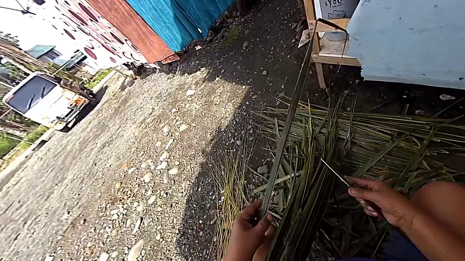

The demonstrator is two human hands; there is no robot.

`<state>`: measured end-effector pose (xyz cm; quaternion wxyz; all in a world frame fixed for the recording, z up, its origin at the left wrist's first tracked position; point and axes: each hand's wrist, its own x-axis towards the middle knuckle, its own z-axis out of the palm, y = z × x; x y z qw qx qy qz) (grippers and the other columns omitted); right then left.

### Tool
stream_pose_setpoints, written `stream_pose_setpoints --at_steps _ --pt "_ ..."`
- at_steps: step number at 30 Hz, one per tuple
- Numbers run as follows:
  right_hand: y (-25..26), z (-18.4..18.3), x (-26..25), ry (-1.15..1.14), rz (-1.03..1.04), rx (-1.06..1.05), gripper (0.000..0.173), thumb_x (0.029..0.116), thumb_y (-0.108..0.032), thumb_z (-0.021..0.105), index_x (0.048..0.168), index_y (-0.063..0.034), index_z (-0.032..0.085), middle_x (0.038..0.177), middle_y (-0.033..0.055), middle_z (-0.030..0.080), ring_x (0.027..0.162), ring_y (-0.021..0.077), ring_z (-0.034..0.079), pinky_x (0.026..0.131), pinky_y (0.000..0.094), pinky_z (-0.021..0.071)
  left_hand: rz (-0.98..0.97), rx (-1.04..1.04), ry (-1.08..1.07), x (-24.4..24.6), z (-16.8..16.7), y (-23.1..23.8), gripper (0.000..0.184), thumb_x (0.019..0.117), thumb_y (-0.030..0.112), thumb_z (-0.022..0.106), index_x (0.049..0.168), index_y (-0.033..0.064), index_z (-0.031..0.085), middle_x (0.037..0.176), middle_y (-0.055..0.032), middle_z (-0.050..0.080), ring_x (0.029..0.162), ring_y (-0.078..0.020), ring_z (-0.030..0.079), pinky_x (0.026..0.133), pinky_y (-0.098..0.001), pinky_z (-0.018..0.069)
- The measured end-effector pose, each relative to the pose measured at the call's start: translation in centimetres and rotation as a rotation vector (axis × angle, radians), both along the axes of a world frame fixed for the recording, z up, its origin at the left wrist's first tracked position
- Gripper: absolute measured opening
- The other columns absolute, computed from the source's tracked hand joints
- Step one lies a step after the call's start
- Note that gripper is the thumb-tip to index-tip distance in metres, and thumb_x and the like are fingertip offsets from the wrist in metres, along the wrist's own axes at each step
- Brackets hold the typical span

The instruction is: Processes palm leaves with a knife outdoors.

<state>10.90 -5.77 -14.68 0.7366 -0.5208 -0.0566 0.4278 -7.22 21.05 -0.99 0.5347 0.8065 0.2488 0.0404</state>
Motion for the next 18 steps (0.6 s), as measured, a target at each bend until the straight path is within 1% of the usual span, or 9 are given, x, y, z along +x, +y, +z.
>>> stream_pose_setpoints --at_steps 2,4,5,8,10,11,13,16,18 --pt "0.3 1.5 -0.8 -0.034 0.097 0.174 0.049 0.0977 -0.011 0.058 0.146 -0.0108 0.051 0.070 -0.0074 0.050 0.049 0.0013 0.044 0.045 0.0164 0.0389 -0.020 -0.047 0.008 0.8 -0.6 -1.2 0.039 0.0940 0.003 0.067 0.132 -0.0016 0.060 0.082 -0.0038 0.067 0.051 -0.0028 0.049 0.044 -0.0186 0.0388" --pt "0.8 3.3 -1.4 -0.101 0.189 0.254 0.062 0.0895 -0.015 0.066 0.149 -0.0154 0.049 0.075 -0.0082 0.057 0.050 0.0003 0.047 0.048 0.0159 0.0425 -0.061 -0.045 0.016 1.5 -0.9 -2.3 0.037 0.0936 0.004 0.068 0.129 0.0002 0.062 0.085 -0.0033 0.069 0.055 -0.0033 0.054 0.047 -0.0187 0.0428" --pt "1.2 4.2 -1.6 -0.128 0.226 0.272 0.068 0.0876 -0.016 0.068 0.152 -0.0166 0.046 0.077 -0.0080 0.058 0.051 0.0001 0.047 0.048 0.0159 0.0429 -0.082 -0.042 0.019 1.9 -1.0 -2.8 0.036 0.0937 0.004 0.068 0.129 0.0004 0.062 0.085 -0.0029 0.069 0.057 -0.0037 0.056 0.049 -0.0191 0.0452" --pt "2.5 6.0 -2.4 -0.136 0.271 0.314 0.081 0.0891 -0.016 0.069 0.161 -0.0183 0.030 0.076 -0.0070 0.058 0.051 0.0007 0.047 0.048 0.0165 0.0415 -0.092 -0.060 0.014 2.9 -1.4 -4.2 0.035 0.0944 0.006 0.069 0.128 -0.0013 0.062 0.085 -0.0035 0.069 0.059 -0.0039 0.056 0.051 -0.0198 0.0461" --pt "3.2 6.6 -3.1 -0.077 0.229 0.339 0.081 0.0914 -0.014 0.067 0.161 -0.0183 0.027 0.076 -0.0059 0.058 0.051 0.0011 0.047 0.048 0.0166 0.0415 -0.097 -0.092 0.000 3.4 -1.5 -5.1 0.034 0.0943 0.006 0.070 0.127 -0.0014 0.063 0.088 -0.0045 0.071 0.062 -0.0042 0.059 0.053 -0.0200 0.0481" --pt "3.4 6.6 -3.4 -0.043 0.202 0.354 0.079 0.0928 -0.013 0.067 0.161 -0.0187 0.027 0.075 -0.0058 0.058 0.051 0.0014 0.047 0.048 0.0168 0.0418 -0.102 -0.112 -0.013 3.5 -1.6 -5.5 0.033 0.0941 0.006 0.070 0.126 -0.0013 0.064 0.088 -0.0044 0.071 0.062 -0.0045 0.060 0.054 -0.0202 0.0493" --pt "3.4 6.3 -3.8 0.009 0.159 0.383 0.074 0.0941 -0.012 0.065 0.159 -0.0195 0.032 0.073 -0.0056 0.057 0.050 0.0020 0.048 0.047 0.0169 0.0423 -0.101 -0.165 -0.034 3.7 -2.0 -6.1 0.031 0.0943 0.006 0.070 0.124 -0.0012 0.065 0.085 -0.0036 0.069 0.059 -0.0037 0.056 0.052 -0.0196 0.0467" --pt "3.3 5.8 -4.1 0.047 0.116 0.401 0.059 0.0953 -0.012 0.061 0.152 -0.0180 0.045 0.067 -0.0066 0.053 0.048 0.0019 0.047 0.047 0.0169 0.0417 -0.054 -0.275 -0.023 3.9 -2.2 -6.8 0.030 0.0953 0.004 0.069 0.124 -0.0027 0.065 0.081 -0.0047 0.066 0.052 -0.0025 0.049 0.046 -0.0179 0.0406" --pt "3.2 5.6 -4.2 0.077 0.108 0.406 0.057 0.0966 -0.012 0.060 0.152 -0.0178 0.046 0.066 -0.0066 0.052 0.048 0.0019 0.047 0.046 0.0169 0.0416 -0.019 -0.325 -0.013 3.9 -2.3 -7.2 0.030 0.0951 0.003 0.069 0.124 -0.0030 0.065 0.081 -0.0058 0.067 0.051 -0.0026 0.048 0.045 -0.0177 0.0398"
